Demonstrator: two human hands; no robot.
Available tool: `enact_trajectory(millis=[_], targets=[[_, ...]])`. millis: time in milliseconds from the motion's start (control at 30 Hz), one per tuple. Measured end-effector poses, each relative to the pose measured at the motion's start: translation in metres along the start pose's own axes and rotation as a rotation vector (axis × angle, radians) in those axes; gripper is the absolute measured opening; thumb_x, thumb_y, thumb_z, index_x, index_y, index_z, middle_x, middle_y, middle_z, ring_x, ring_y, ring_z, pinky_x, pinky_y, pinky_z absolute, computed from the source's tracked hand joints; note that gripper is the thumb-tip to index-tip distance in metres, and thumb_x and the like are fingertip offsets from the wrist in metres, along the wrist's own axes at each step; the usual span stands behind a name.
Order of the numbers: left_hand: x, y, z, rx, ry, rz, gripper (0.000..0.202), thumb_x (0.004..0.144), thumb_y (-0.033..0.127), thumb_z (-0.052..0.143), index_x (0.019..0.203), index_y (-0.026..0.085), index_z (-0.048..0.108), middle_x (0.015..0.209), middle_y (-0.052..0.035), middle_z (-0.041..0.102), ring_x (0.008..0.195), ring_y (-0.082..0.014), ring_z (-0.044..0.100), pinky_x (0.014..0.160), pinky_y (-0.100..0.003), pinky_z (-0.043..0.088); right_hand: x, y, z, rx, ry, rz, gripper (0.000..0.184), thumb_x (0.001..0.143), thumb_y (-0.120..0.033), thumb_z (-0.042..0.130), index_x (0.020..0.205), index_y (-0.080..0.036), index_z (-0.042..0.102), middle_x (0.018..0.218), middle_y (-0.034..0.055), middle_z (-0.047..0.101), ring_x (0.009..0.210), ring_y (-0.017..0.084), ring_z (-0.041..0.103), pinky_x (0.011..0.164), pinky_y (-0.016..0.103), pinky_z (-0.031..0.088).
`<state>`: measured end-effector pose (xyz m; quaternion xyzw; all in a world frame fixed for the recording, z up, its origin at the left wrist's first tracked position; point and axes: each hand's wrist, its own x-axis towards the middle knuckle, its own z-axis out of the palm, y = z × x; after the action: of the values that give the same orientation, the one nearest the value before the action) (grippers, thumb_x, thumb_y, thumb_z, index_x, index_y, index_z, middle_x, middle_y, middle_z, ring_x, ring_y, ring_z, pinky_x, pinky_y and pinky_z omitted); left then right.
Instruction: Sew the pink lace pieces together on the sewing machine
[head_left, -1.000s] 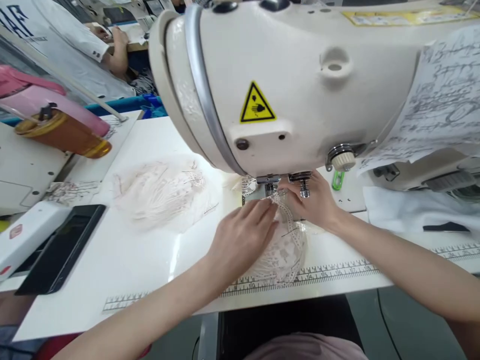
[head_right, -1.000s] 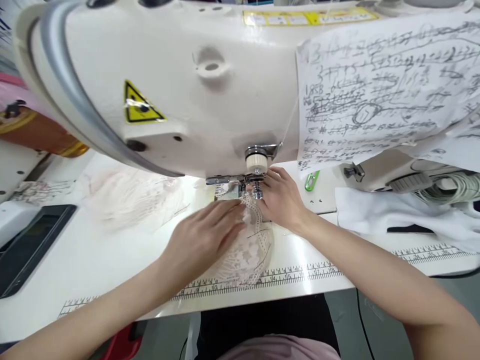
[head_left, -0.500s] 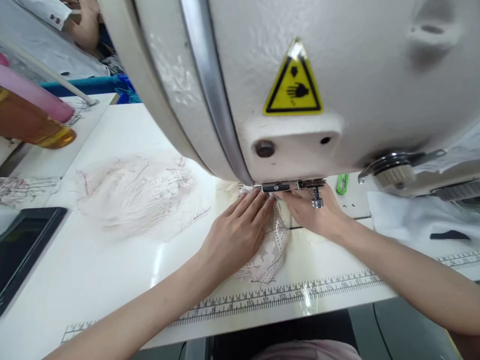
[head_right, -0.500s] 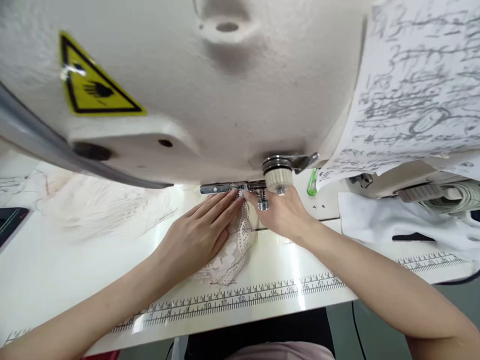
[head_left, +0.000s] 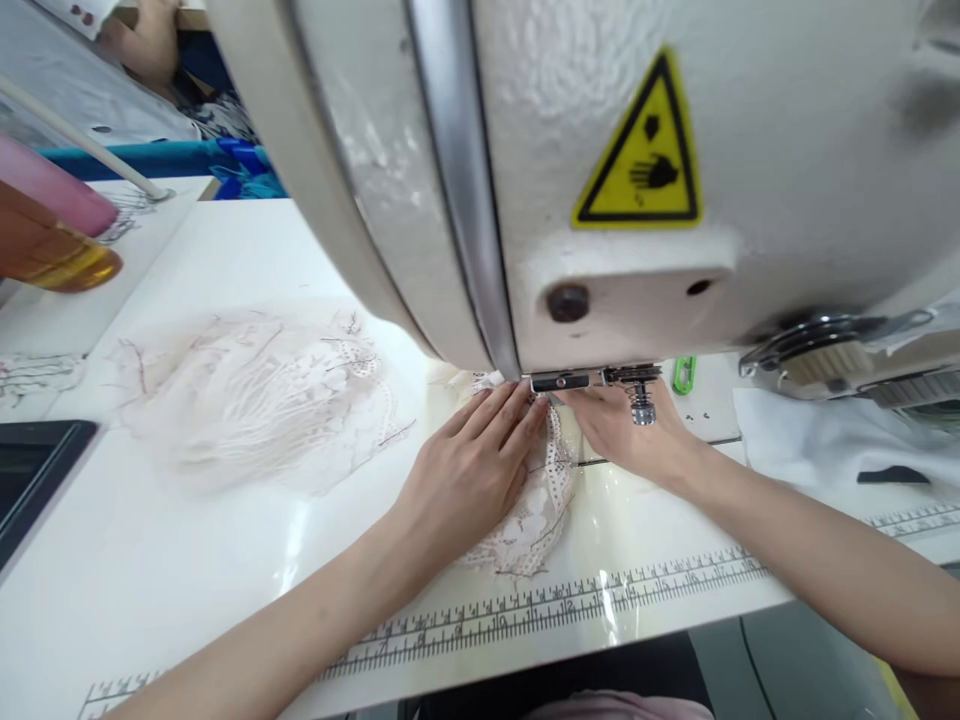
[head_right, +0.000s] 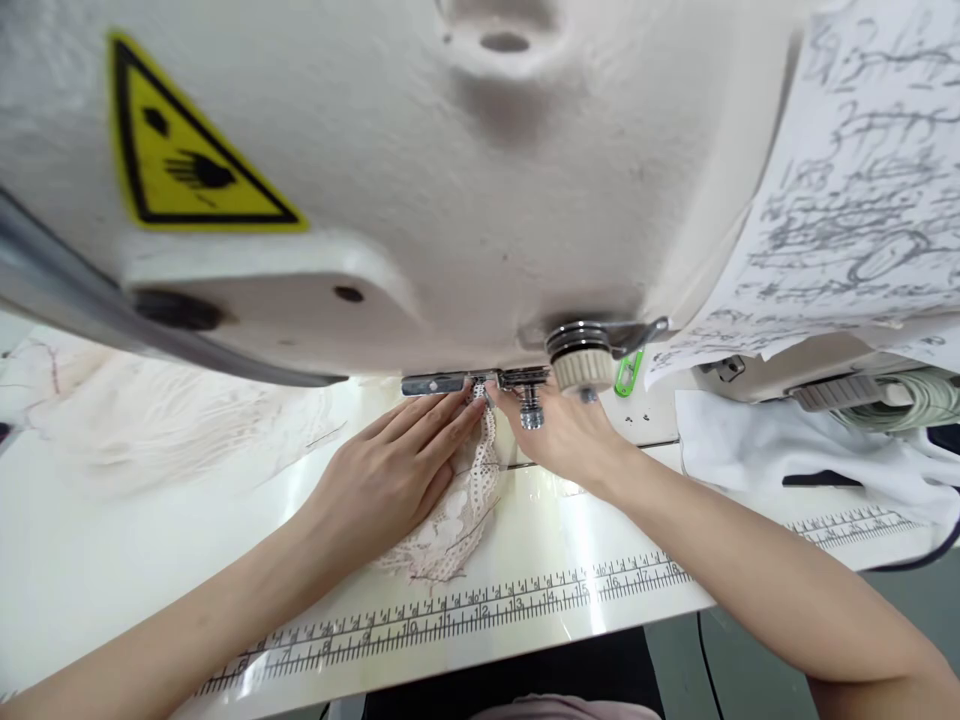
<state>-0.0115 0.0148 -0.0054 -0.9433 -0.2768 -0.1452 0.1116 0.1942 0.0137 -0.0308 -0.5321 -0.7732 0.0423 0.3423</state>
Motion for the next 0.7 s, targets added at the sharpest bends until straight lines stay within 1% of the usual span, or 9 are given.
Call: enact_trajectory(millis=[100, 167, 267, 367, 500, 567, 633, 700], targets=[[-0.001, 0.0, 0.0, -0.002, -0.009, 0.0, 0.041, 0.095, 0.022, 0.04, 0.13, 0.004, 0.052, 0.132, -0.0173, 0.055, 0.121, -0.0292, 0.054, 0.099, -0.045, 0.05, 0.001, 0.0, -0.003, -0.022, -0.025, -0.116, 0.03, 0.098, -0.033, 0.038, 0.112, -0.025, 0.063, 0.086, 0.006, 0.07, 0.085, 0.023, 0.064, 0.068, 0.038, 0.049], [-0.001, 0.0, 0.0, -0.007, -0.009, 0.004, 0.042, 0.095, 0.021, 0.04, 0.13, 0.003, 0.052, 0.132, -0.018, 0.054, 0.122, -0.0296, 0.054, 0.099, -0.045, 0.05, 0.0, 0.002, -0.004, -0.076, -0.049, -0.194, 0.031, 0.097, -0.027, 0.037, 0.117, -0.027, 0.061, 0.081, 0.0049, 0.069, 0.082, 0.021, 0.064, 0.07, 0.037, 0.048], [0.0, -0.001, 0.001, -0.005, -0.004, 0.003, 0.042, 0.094, 0.021, 0.04, 0.131, 0.003, 0.051, 0.133, -0.0189, 0.053, 0.124, -0.0303, 0.052, 0.099, -0.046, 0.05, 0.0, 0.003, -0.005, -0.167, -0.074, -0.215, 0.034, 0.095, -0.018, 0.037, 0.118, -0.025, 0.061, 0.073, 0.004, 0.067, 0.078, 0.02, 0.062, 0.074, 0.039, 0.046], [0.0, -0.002, 0.001, -0.007, -0.005, 0.006, 0.043, 0.094, 0.021, 0.04, 0.132, 0.002, 0.05, 0.133, -0.0191, 0.054, 0.125, -0.0301, 0.05, 0.1, -0.046, 0.05, 0.004, 0.0, -0.01, -0.208, -0.102, -0.198, 0.034, 0.092, -0.013, 0.038, 0.11, -0.024, 0.065, 0.072, 0.0037, 0.067, 0.077, 0.02, 0.062, 0.074, 0.039, 0.044], [0.0, -0.003, 0.001, -0.008, -0.015, 0.003, 0.044, 0.095, 0.022, 0.04, 0.134, 0.003, 0.048, 0.132, -0.019, 0.055, 0.126, -0.0295, 0.05, 0.1, -0.045, 0.05, 0.011, -0.003, -0.015, -0.253, -0.178, -0.142, 0.025, 0.091, -0.018, 0.044, 0.088, -0.02, 0.068, 0.082, 0.0051, 0.07, 0.083, 0.021, 0.063, 0.075, 0.038, 0.043], [0.0, -0.003, 0.001, -0.004, -0.012, 0.0, 0.044, 0.095, 0.022, 0.04, 0.134, 0.003, 0.048, 0.132, -0.0189, 0.055, 0.125, -0.0296, 0.05, 0.099, -0.045, 0.05, 0.011, -0.002, -0.015, -0.248, -0.148, -0.172, 0.022, 0.09, -0.016, 0.046, 0.085, -0.021, 0.067, 0.079, 0.0028, 0.071, 0.082, 0.019, 0.063, 0.076, 0.037, 0.042], [0.0, -0.003, 0.001, 0.002, -0.006, -0.002, 0.043, 0.094, 0.021, 0.04, 0.133, 0.003, 0.049, 0.131, -0.0185, 0.056, 0.124, -0.0294, 0.052, 0.099, -0.044, 0.05, 0.009, -0.002, -0.012, -0.258, -0.05, -0.232, 0.024, 0.088, -0.012, 0.045, 0.088, -0.023, 0.066, 0.076, -0.0004, 0.07, 0.079, 0.017, 0.062, 0.075, 0.035, 0.041], [0.002, -0.003, -0.001, 0.006, 0.006, 0.001, 0.041, 0.094, 0.02, 0.042, 0.131, 0.004, 0.051, 0.13, -0.0176, 0.057, 0.123, -0.0289, 0.053, 0.099, -0.044, 0.049, 0.006, -0.003, -0.011, -0.288, 0.041, -0.324, 0.028, 0.086, -0.007, 0.043, 0.089, -0.023, 0.065, 0.079, -0.0025, 0.07, 0.076, 0.014, 0.06, 0.074, 0.032, 0.039]])
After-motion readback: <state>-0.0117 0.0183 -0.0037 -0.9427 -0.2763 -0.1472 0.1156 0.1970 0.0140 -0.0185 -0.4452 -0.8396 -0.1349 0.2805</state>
